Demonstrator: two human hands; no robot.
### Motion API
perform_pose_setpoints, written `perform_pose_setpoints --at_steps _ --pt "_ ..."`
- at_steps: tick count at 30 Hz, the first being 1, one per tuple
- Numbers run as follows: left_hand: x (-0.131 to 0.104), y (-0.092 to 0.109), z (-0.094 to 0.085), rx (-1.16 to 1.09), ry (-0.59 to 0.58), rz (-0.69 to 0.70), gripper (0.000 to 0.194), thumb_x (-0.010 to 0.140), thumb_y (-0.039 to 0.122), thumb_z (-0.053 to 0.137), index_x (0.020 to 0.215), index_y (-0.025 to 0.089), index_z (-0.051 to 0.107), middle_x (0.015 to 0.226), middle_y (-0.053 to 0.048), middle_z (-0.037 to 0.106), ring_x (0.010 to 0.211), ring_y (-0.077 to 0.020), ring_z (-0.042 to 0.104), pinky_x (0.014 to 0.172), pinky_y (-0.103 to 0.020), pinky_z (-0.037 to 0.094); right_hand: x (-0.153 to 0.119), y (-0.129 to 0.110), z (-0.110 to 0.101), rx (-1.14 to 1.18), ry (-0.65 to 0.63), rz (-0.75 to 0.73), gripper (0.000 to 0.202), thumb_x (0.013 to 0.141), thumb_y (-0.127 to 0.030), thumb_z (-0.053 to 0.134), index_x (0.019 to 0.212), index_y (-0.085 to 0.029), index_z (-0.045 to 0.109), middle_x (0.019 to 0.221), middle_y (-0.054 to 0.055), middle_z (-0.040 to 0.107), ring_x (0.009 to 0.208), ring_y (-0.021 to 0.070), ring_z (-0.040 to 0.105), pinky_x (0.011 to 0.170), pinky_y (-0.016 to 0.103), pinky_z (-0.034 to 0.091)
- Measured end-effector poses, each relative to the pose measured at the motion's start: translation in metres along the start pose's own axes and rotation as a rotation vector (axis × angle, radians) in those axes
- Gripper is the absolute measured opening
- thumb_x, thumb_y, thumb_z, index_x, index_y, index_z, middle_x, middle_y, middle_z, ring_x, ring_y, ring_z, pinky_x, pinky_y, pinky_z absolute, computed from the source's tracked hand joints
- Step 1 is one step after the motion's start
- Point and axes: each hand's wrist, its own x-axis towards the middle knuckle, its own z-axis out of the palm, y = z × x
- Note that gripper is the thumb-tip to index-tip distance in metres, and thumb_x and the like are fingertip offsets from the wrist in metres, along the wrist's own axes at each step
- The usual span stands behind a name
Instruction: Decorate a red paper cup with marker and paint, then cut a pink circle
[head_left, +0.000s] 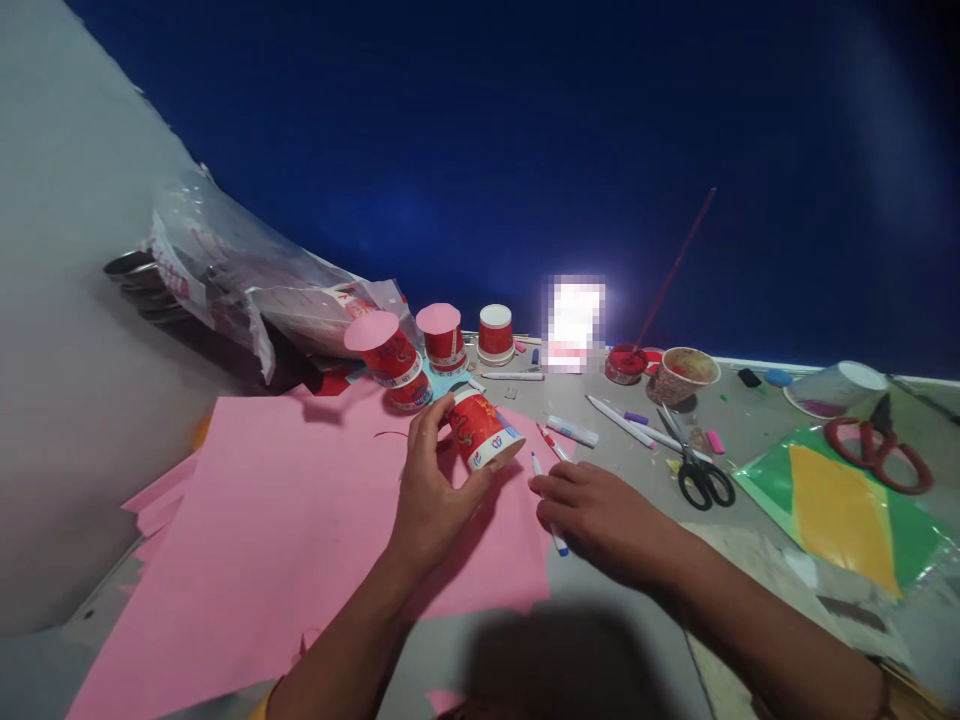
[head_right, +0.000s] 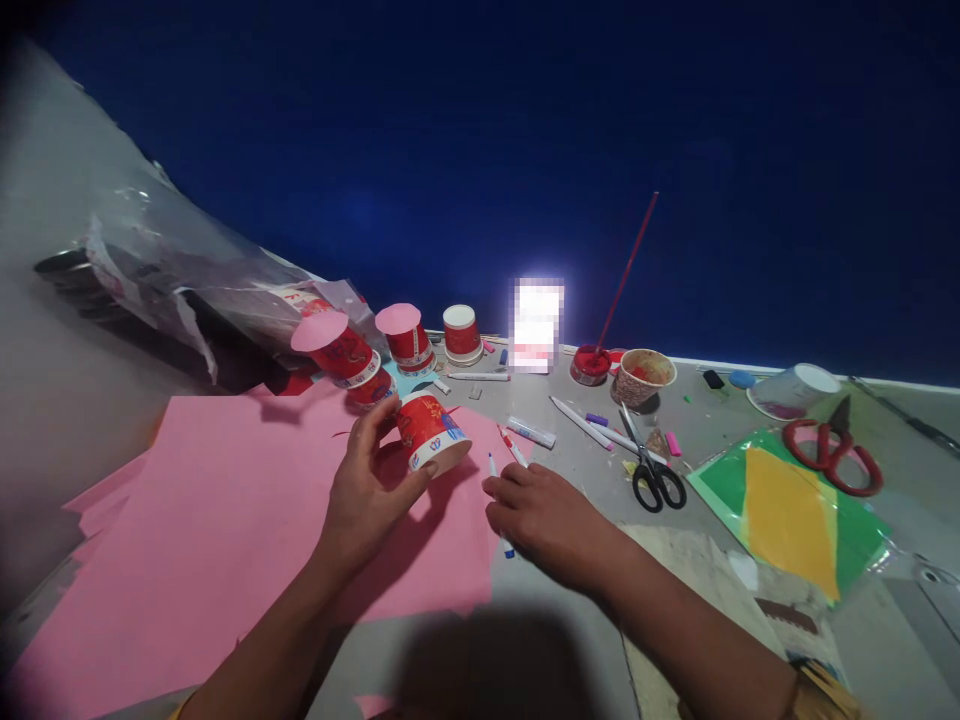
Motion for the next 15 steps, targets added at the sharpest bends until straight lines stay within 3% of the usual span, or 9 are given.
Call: perform_pose_setpoints --at_steps 4,15 --pt "-0.0001 0.0011 -0.0004 0.005 0.016 0.008 0.073 0.081 0.043 0.089 0.144 0.031 0.052 0.146 -0.008 0.058 0.131 -0.0296 0.062 0.113 -0.053 0.054 0.0002 -0.0021 0.0001 -0.042 0.004 -0.001 0.017 0.105 -0.018 0.059 0.091 -0.019 0.069 0.105 0.011 0.071 0.097 0.0234 0.053 0.082 0.036 0.041" --pt "0.0010 -0.0015 0.0023 -0.018 0.025 -0.005 0.074 0.080 0.043 0.091 0.142 0.030 0.053 0.144 -0.009 0.060 0.130 -0.0293 0.064 0.114 -0.054 0.053 0.0034 -0.0034 -0.0057 -0.083 -0.060 -0.003 0.011 0.102 -0.023 0.069 0.091 -0.021 0.067 0.104 0.004 0.072 0.095 0.0223 0.051 0.071 0.038 0.029"
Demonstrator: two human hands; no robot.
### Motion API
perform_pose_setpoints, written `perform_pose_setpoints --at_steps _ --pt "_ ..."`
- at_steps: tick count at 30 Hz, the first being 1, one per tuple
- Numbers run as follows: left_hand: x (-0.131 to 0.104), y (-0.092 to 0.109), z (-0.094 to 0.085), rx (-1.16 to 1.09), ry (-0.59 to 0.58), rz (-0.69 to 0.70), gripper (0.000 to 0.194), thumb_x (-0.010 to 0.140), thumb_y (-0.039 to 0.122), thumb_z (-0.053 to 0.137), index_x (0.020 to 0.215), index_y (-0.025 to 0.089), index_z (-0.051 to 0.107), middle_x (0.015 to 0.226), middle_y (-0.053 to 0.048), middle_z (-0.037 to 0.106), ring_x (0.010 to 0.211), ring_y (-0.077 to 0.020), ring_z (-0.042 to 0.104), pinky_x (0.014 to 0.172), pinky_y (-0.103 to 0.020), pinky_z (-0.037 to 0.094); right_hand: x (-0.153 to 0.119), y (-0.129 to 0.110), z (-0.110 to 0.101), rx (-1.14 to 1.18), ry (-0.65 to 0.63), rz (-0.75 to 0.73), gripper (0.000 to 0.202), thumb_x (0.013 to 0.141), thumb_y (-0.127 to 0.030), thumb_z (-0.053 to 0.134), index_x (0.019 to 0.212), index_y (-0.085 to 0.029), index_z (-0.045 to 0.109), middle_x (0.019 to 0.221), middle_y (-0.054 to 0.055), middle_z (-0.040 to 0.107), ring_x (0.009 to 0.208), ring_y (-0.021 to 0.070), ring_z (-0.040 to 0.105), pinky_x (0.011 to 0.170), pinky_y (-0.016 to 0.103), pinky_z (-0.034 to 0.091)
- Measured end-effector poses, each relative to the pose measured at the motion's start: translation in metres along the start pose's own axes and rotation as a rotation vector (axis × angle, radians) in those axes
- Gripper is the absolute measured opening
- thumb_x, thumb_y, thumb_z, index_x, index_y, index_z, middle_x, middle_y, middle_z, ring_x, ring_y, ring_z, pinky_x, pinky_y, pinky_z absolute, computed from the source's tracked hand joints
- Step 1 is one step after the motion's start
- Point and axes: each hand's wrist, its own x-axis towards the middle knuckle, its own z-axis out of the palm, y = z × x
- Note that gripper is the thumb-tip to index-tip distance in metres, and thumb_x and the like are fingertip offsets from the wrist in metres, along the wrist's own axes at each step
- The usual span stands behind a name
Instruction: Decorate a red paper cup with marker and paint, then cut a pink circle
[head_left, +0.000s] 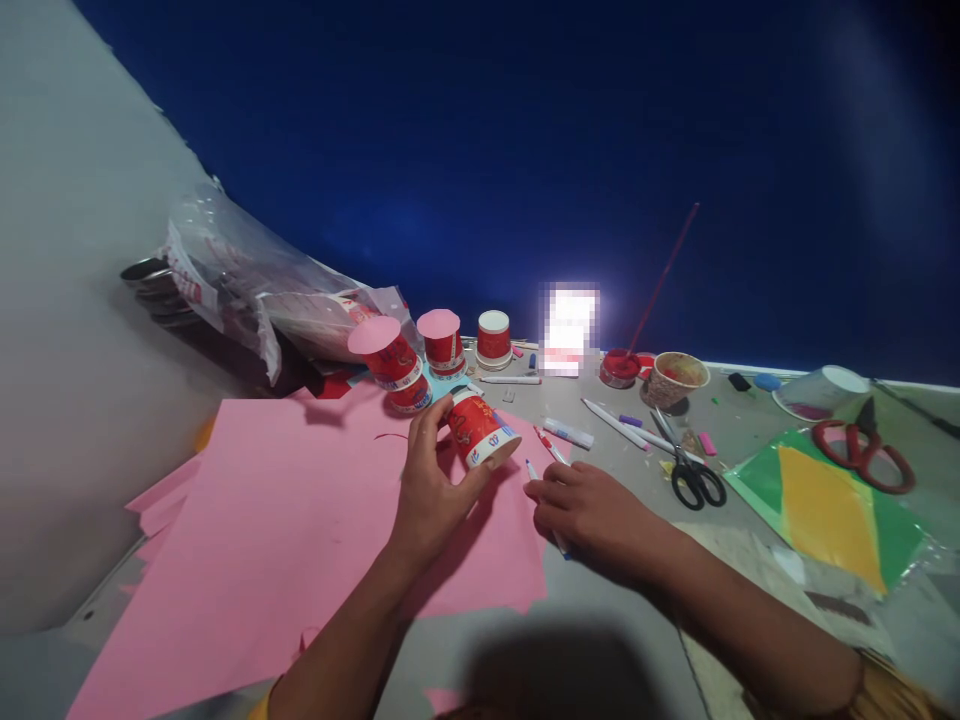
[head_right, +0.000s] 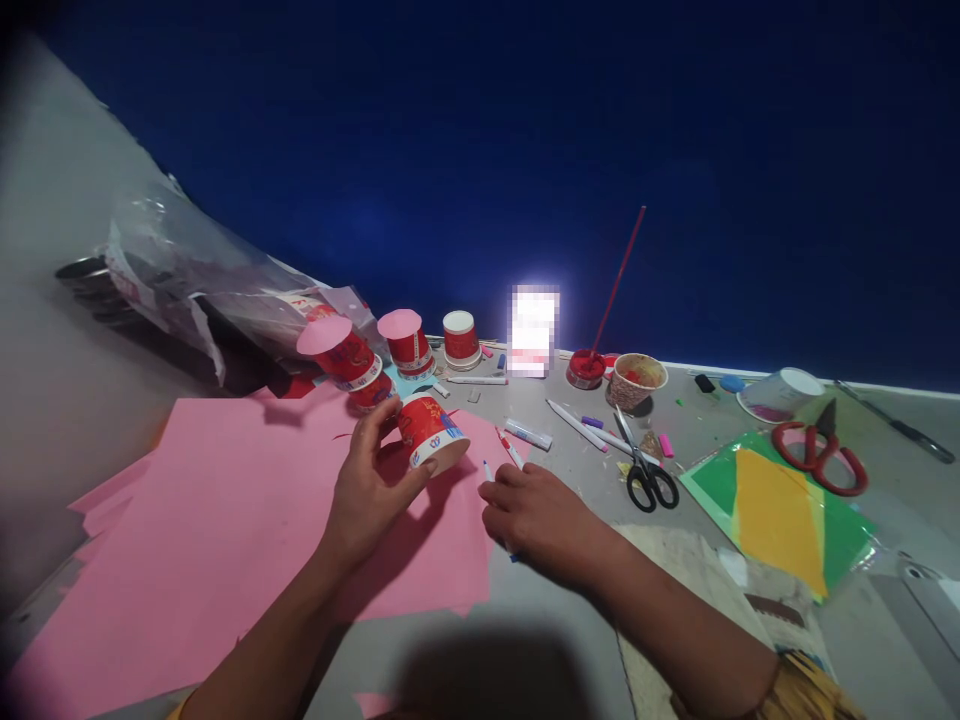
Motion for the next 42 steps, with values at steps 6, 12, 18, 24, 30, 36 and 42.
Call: perform_pose_setpoints --at_steps 6,12,18,24,30,36,42 --pt "0.000 0.003 -0.001 0.013 -0.011 -0.019 0.074 0.080 0.044 0.090 0.142 0.029 0.053 0.146 -0.010 0.059 0.131 -0.0300 0.062 0.114 -0.055 0.053 -0.001 -0.001 0.004 -0.041 0.057 -0.031 0.018 0.103 -0.020 0.066 0.086 -0.020 0.064 0.097 0.005 0.071 0.094 0.0226 0.051 0.073 0.039 0.029" --pt "-0.001 0.001 -0.001 0.008 -0.004 -0.031 0.077 0.079 0.046 0.090 0.143 0.028 0.052 0.145 -0.009 0.059 0.130 -0.0297 0.062 0.114 -0.054 0.053 -0.001 0.000 0.006 -0.034 0.081 -0.028 0.017 0.104 -0.021 0.066 0.087 -0.019 0.064 0.101 0.005 0.072 0.096 0.0227 0.051 0.073 0.039 0.028" --pt "0.000 0.004 -0.001 0.016 -0.010 -0.041 0.077 0.078 0.046 0.091 0.143 0.028 0.053 0.146 -0.009 0.059 0.130 -0.0290 0.062 0.113 -0.052 0.053 -0.001 0.002 0.005 -0.052 0.074 -0.045 0.017 0.102 -0.021 0.069 0.086 -0.020 0.063 0.097 0.004 0.072 0.094 0.0225 0.050 0.073 0.039 0.027" --pt "0.002 0.007 -0.001 0.027 -0.012 -0.017 0.072 0.079 0.045 0.090 0.140 0.029 0.055 0.143 -0.009 0.061 0.128 -0.0288 0.063 0.110 -0.050 0.055 0.000 0.000 0.004 -0.061 0.121 -0.047 0.016 0.107 -0.021 0.060 0.092 -0.021 0.065 0.090 0.004 0.072 0.093 0.0230 0.051 0.081 0.040 0.032" --pt "0.003 0.006 -0.002 0.022 -0.010 0.025 0.069 0.082 0.044 0.088 0.139 0.028 0.054 0.142 -0.010 0.060 0.128 -0.0295 0.063 0.109 -0.052 0.056 -0.004 -0.001 0.000 0.039 0.253 -0.069 0.016 0.104 -0.013 0.055 0.096 -0.021 0.067 0.099 0.006 0.075 0.099 0.0226 0.057 0.086 0.039 0.039" --pt "0.001 -0.006 -0.005 0.120 -0.026 0.100 0.075 0.082 0.037 0.085 0.147 0.031 0.048 0.146 -0.011 0.055 0.135 -0.0319 0.058 0.113 -0.056 0.052 -0.016 0.006 -0.014 0.338 0.642 0.020 0.015 0.095 -0.013 0.059 0.106 -0.023 0.060 0.098 0.007 0.068 0.090 0.0225 0.060 0.079 0.038 0.051" --pt "-0.003 -0.007 -0.004 0.141 -0.118 0.225 0.077 0.083 0.024 0.076 0.151 0.033 0.042 0.152 -0.010 0.049 0.143 -0.0326 0.051 0.117 -0.057 0.050 -0.022 0.007 -0.029 0.768 0.945 0.220 0.012 0.095 -0.015 0.066 0.102 -0.025 0.063 0.087 0.003 0.065 0.082 0.0210 0.065 0.071 0.035 0.055"
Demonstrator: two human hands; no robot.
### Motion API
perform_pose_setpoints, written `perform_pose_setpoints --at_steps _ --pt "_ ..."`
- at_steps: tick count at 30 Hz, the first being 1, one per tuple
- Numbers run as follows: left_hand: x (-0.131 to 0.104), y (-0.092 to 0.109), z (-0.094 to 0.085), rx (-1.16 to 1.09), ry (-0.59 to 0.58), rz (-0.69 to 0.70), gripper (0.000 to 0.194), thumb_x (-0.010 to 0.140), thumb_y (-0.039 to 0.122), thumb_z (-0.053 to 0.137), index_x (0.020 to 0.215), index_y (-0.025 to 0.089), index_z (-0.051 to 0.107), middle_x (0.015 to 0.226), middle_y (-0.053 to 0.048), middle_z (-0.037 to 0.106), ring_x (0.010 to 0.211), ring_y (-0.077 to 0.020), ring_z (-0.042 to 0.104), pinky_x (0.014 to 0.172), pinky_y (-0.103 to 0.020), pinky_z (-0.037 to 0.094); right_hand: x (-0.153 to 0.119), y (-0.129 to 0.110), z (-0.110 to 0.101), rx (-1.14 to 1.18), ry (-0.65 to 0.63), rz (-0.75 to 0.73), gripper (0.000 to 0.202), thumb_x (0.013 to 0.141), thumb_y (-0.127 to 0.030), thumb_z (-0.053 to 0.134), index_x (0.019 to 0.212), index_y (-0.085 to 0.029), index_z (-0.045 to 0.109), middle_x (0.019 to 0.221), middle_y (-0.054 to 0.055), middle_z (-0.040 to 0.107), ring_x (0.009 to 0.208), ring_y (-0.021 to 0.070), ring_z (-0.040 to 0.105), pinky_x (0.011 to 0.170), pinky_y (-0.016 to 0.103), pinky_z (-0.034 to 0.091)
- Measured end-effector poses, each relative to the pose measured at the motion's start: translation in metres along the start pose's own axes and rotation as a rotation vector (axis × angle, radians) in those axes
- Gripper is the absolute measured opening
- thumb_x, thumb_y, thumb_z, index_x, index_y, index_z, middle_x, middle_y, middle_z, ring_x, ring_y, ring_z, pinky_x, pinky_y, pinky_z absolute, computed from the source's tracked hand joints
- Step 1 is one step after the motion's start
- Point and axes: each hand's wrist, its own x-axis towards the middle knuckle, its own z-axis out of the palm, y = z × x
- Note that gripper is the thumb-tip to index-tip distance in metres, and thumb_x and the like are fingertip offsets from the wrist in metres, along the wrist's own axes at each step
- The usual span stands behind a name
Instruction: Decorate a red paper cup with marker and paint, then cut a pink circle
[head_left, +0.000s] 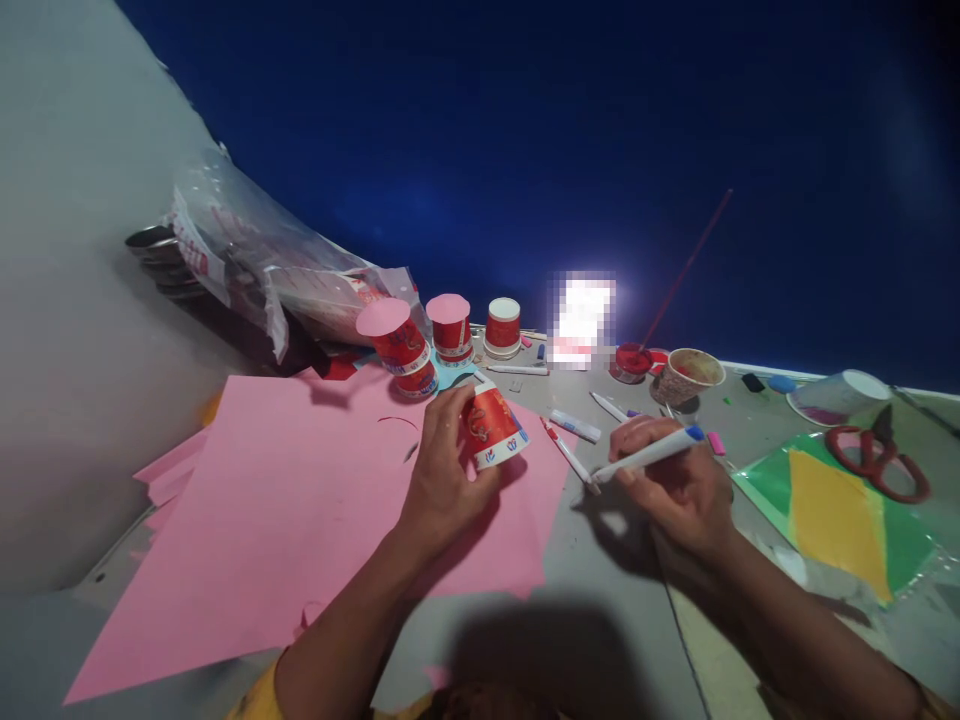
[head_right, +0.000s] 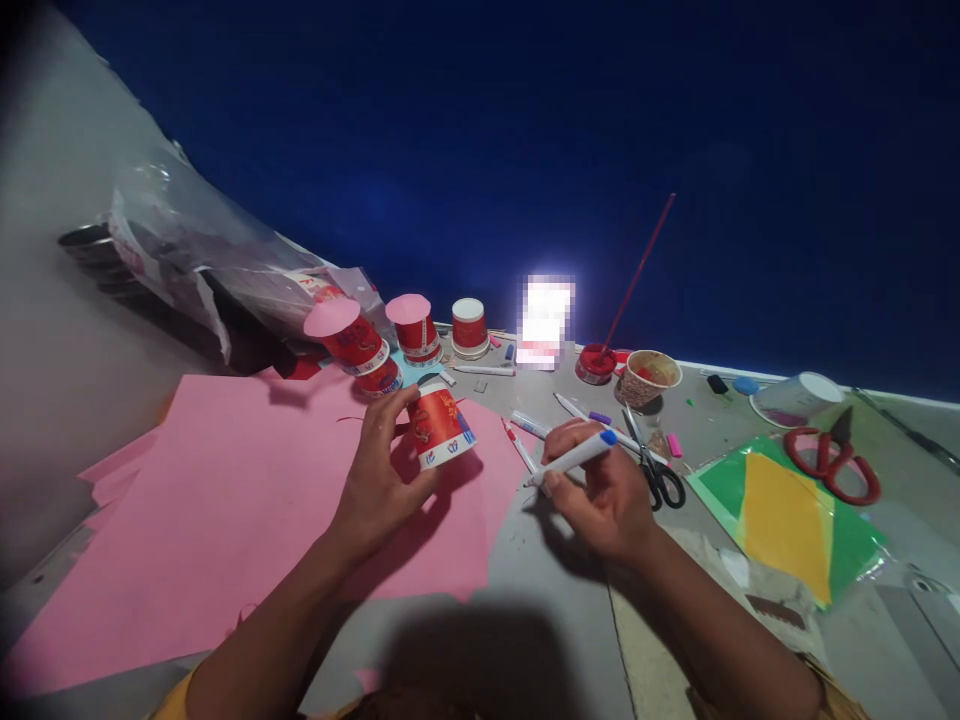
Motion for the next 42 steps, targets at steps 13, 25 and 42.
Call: perform_pose_setpoints --at_steps 13,25,42 --pt "-0.005 0.004 0.004 -0.003 -0.148 0.214 0.091 0.074 0.003 0.061 0.156 0.033 0.036 0.152 -0.011 0.049 0.141 -0.0327 0.050 0.115 -0.057 0.052 -0.005 -0.039 0.009 -0.222 -0.035 -0.082 0.016 0.096 -0.017 0.069 0.107 -0.026 0.076 0.085 0.005 0.081 0.076 0.0242 0.077 0.068 0.039 0.063" --pt "-0.008 0.008 0.005 0.016 -0.215 0.270 0.091 0.077 0.004 0.060 0.159 0.032 0.032 0.156 -0.014 0.045 0.148 -0.0354 0.046 0.118 -0.059 0.050 -0.002 -0.038 0.015 -0.379 -0.331 -0.056 0.026 0.103 -0.031 0.060 0.080 -0.027 0.070 0.067 0.004 0.073 0.067 0.0197 0.073 0.064 0.030 0.062" --pt "-0.010 0.010 0.005 0.018 -0.222 0.267 0.095 0.074 0.003 0.061 0.160 0.032 0.032 0.155 -0.014 0.044 0.148 -0.0357 0.046 0.123 -0.059 0.045 -0.011 -0.031 0.022 -0.424 -0.322 -0.008 0.039 0.106 -0.039 0.053 0.073 -0.026 0.068 0.065 0.005 0.071 0.069 0.0200 0.072 0.069 0.031 0.061"
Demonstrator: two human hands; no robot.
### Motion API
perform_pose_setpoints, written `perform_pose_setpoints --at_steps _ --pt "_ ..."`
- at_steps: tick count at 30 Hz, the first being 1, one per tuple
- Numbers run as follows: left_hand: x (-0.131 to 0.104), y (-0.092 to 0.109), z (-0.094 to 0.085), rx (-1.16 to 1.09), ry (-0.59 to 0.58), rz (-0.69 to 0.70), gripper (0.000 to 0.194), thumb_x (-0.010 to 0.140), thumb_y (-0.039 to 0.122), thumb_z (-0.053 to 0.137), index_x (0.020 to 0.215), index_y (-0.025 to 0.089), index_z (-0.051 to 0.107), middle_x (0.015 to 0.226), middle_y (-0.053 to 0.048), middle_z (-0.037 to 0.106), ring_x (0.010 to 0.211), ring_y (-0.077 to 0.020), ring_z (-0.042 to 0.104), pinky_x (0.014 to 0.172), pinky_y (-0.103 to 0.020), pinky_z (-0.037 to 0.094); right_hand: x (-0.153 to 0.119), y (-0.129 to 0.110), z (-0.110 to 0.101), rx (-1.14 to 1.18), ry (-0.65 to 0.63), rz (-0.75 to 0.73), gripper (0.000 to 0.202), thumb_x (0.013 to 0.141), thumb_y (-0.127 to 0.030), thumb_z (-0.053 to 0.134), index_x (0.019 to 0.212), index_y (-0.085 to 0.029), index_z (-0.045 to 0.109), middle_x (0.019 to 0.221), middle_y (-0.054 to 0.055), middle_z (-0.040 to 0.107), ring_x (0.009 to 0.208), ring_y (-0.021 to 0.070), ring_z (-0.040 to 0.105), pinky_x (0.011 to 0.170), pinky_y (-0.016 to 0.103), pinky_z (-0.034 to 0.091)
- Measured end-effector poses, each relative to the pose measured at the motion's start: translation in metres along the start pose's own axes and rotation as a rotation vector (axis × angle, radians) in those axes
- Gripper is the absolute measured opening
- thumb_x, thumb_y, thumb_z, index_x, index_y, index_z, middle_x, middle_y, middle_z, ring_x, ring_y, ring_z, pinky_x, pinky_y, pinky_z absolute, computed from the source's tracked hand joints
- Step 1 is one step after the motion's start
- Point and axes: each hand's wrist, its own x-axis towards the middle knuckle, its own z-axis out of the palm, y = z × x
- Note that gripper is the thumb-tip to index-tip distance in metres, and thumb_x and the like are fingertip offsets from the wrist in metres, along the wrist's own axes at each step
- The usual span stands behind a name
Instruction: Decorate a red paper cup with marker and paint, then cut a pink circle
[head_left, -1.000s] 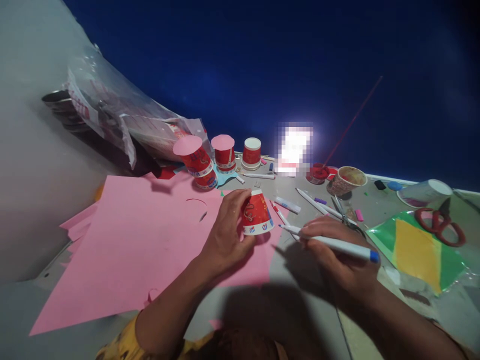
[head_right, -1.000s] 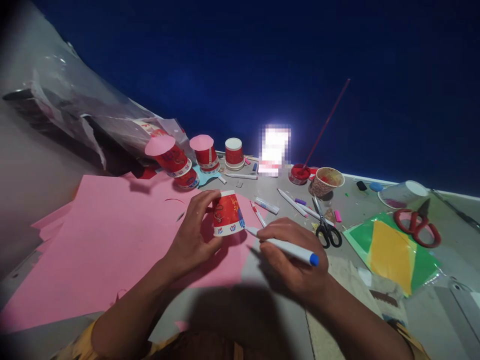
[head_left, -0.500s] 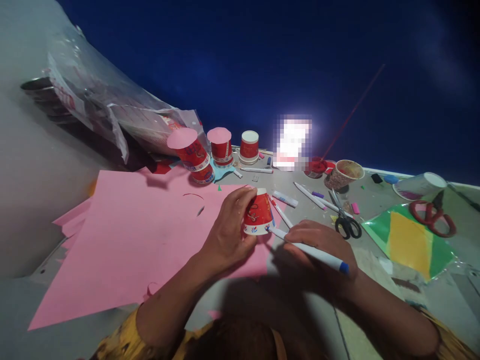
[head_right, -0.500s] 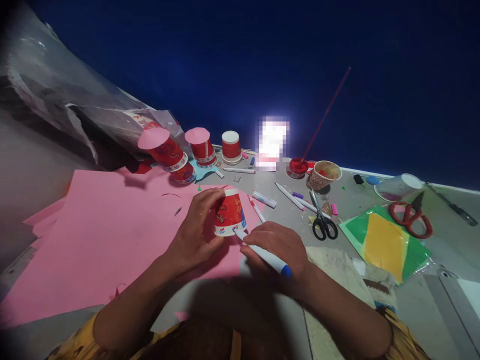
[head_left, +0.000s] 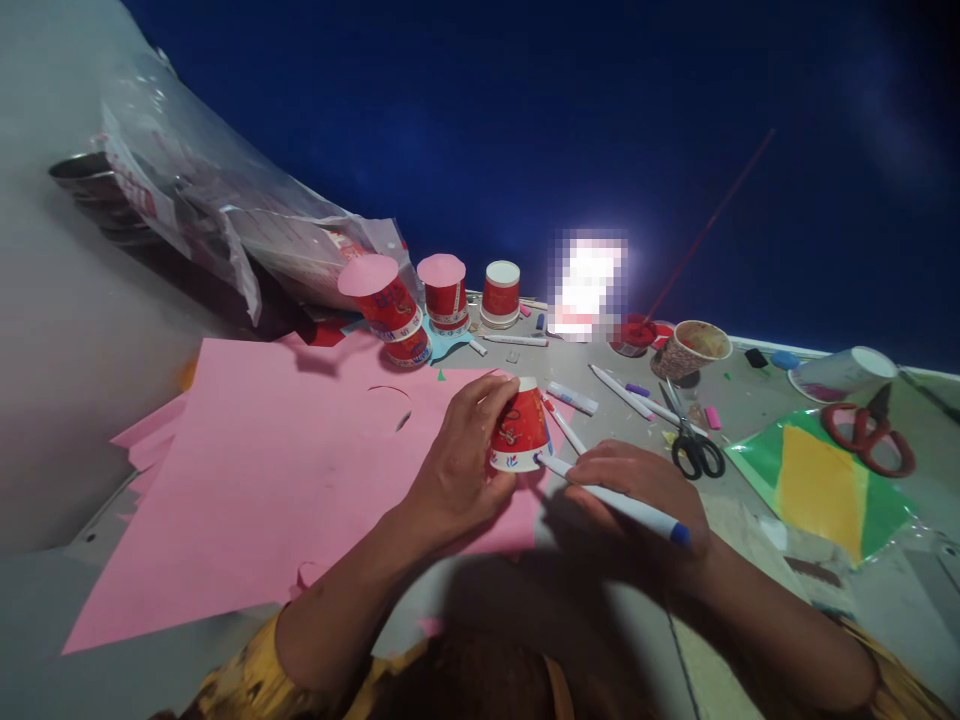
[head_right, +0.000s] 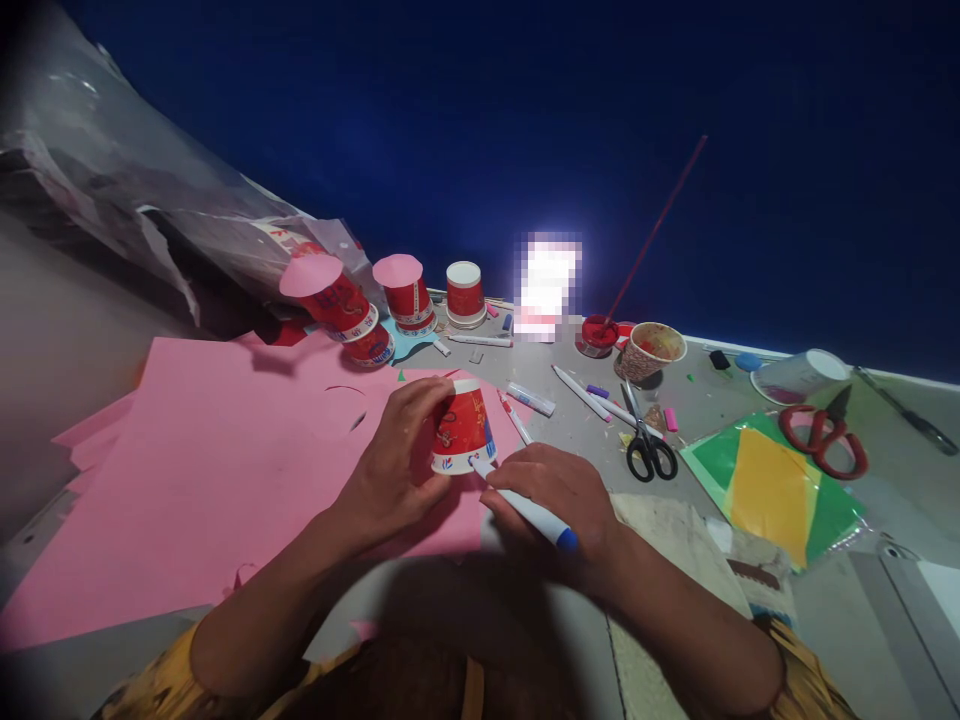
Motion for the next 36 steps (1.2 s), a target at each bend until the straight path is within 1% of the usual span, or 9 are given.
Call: perform_pose_setpoints --at_steps 6,9,12,17,23,24,30,33,36 --pt "0.000 0.000 0.000 0.012 -0.011 0.003 0.095 0.073 0.003 0.059 0.160 0.032 0.031 0.155 -0.014 0.044 0.149 -0.0358 0.045 0.124 -0.059 0.044 0.002 0.001 -0.004 -0.007 -0.005 -0.047 0.030 0.105 -0.036 0.058 0.081 -0.024 0.073 0.070 0.004 0.074 0.068 0.0182 0.072 0.068 0.030 0.061" --pt "0.001 -0.001 0.001 0.012 -0.004 0.013 0.095 0.073 0.003 0.059 0.160 0.031 0.032 0.153 -0.014 0.045 0.148 -0.0354 0.045 0.124 -0.058 0.044 0.002 0.000 -0.002 -0.009 0.001 -0.057 0.029 0.104 -0.033 0.057 0.080 -0.024 0.072 0.069 0.005 0.074 0.068 0.0183 0.073 0.068 0.029 0.062" --pt "0.001 -0.001 0.002 0.017 -0.004 0.012 0.094 0.074 0.002 0.060 0.159 0.031 0.032 0.153 -0.014 0.045 0.148 -0.0359 0.045 0.123 -0.060 0.045 0.001 0.000 0.000 -0.019 0.030 -0.058 0.027 0.104 -0.033 0.056 0.084 -0.024 0.072 0.071 0.005 0.076 0.069 0.0196 0.074 0.068 0.030 0.062" --pt "0.000 -0.002 0.001 0.008 -0.005 0.026 0.094 0.074 0.002 0.060 0.159 0.029 0.032 0.155 -0.015 0.044 0.148 -0.0366 0.045 0.122 -0.061 0.045 0.004 -0.003 -0.008 -0.044 -0.031 -0.052 0.027 0.102 -0.029 0.057 0.079 -0.024 0.070 0.067 0.004 0.074 0.068 0.0191 0.075 0.068 0.029 0.062" --pt "0.000 -0.002 0.001 0.005 0.010 0.023 0.096 0.071 0.001 0.058 0.160 0.027 0.033 0.155 -0.015 0.043 0.148 -0.0346 0.045 0.123 -0.058 0.045 0.010 -0.010 -0.018 -0.036 0.144 -0.139 0.014 0.100 -0.018 0.059 0.094 -0.023 0.069 0.074 0.004 0.078 0.068 0.0190 0.076 0.063 0.029 0.061" --pt "0.000 -0.002 0.001 0.005 0.008 0.024 0.096 0.071 0.001 0.058 0.160 0.027 0.033 0.155 -0.015 0.043 0.148 -0.0345 0.045 0.123 -0.058 0.045 0.011 -0.010 -0.018 -0.037 0.150 -0.145 0.013 0.100 -0.018 0.059 0.094 -0.023 0.069 0.074 0.004 0.078 0.067 0.0190 0.076 0.062 0.029 0.061" --pt "0.000 -0.004 0.002 0.005 0.004 0.041 0.098 0.070 0.001 0.058 0.160 0.028 0.032 0.155 -0.015 0.044 0.148 -0.0350 0.044 0.123 -0.059 0.045 0.010 -0.006 -0.015 -0.039 0.090 -0.154 0.015 0.101 -0.022 0.059 0.091 -0.022 0.070 0.071 0.004 0.076 0.064 0.0176 0.075 0.059 0.027 0.060" --pt "0.000 -0.003 0.001 0.006 0.008 0.033 0.097 0.070 0.000 0.057 0.160 0.029 0.033 0.155 -0.014 0.044 0.148 -0.0345 0.045 0.123 -0.059 0.046 0.009 -0.004 -0.012 -0.041 0.137 -0.144 0.015 0.102 -0.023 0.059 0.091 -0.022 0.070 0.072 0.005 0.077 0.064 0.0187 0.075 0.058 0.028 0.061" --pt "0.000 -0.003 0.001 0.004 0.013 0.034 0.097 0.070 0.000 0.057 0.160 0.028 0.033 0.155 -0.014 0.045 0.148 -0.0347 0.045 0.123 -0.059 0.046 0.009 -0.005 -0.010 -0.047 0.164 -0.162 0.014 0.102 -0.021 0.059 0.094 -0.024 0.070 0.073 0.004 0.078 0.066 0.0189 0.076 0.061 0.029 0.062"
